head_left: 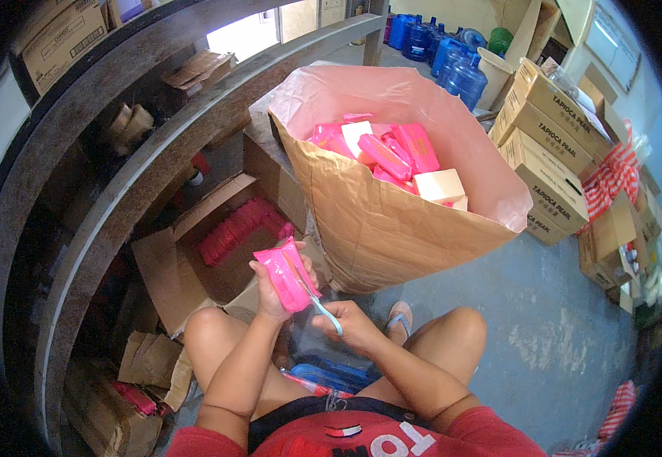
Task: The person sits on the floor and repeatedly picks up pink-wrapped packages from a large paper bag. Using scissors, they cut open each package and place the opened items into a cardboard box beside them. The process continues with multiple packages throughout the clip.
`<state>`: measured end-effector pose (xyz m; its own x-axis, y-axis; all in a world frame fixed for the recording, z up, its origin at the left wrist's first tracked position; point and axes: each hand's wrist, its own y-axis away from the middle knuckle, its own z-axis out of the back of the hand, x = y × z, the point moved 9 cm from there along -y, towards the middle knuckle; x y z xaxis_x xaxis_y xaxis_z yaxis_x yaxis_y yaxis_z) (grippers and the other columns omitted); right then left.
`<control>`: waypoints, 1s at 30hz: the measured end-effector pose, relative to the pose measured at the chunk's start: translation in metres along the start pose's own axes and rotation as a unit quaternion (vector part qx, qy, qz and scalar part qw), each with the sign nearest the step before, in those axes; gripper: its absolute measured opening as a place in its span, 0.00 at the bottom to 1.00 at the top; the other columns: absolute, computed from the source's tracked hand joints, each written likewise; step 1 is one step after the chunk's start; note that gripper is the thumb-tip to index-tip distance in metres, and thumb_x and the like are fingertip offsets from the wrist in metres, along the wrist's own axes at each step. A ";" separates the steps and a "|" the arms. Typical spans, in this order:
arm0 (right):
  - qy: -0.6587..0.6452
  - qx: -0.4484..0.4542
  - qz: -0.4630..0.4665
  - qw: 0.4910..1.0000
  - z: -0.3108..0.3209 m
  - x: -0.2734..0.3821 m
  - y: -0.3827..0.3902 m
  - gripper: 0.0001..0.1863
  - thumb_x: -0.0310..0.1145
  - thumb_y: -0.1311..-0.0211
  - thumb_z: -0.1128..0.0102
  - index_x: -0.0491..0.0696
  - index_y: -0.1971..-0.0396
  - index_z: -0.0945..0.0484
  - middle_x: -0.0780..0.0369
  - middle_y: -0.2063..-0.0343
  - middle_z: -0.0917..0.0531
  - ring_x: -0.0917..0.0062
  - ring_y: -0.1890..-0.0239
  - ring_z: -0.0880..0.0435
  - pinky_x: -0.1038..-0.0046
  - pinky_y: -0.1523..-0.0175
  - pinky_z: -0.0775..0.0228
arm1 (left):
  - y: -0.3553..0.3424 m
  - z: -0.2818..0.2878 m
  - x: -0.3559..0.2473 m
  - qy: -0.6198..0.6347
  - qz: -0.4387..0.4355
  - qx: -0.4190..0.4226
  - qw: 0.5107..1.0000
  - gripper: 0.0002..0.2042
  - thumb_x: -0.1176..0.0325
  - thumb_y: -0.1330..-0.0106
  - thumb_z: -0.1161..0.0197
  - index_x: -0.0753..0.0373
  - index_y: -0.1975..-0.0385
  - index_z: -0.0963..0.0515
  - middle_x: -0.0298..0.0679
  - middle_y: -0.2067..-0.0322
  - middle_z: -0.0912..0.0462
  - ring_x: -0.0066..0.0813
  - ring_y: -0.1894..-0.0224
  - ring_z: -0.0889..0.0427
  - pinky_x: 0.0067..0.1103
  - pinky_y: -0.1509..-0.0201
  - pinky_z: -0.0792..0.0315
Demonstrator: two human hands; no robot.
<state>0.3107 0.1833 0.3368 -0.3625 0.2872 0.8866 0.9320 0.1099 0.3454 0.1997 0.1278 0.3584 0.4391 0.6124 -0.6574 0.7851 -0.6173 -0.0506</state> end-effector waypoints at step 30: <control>-0.127 0.039 -0.007 0.991 0.003 0.002 0.011 0.23 0.53 0.39 0.36 0.51 0.82 0.30 0.71 0.87 0.35 0.85 0.86 0.41 0.79 0.80 0.53 | 0.009 0.029 0.022 -0.162 0.017 0.040 0.986 0.53 0.22 0.53 0.46 0.67 0.40 0.37 0.40 0.66 0.23 0.29 0.67 0.20 0.27 0.63 0.23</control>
<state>0.3201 0.1881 0.3413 -0.3723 0.5138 0.7729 0.9278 0.1860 0.3233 0.2039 0.1218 0.3220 0.2922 0.4082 -0.8649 0.7300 -0.6795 -0.0741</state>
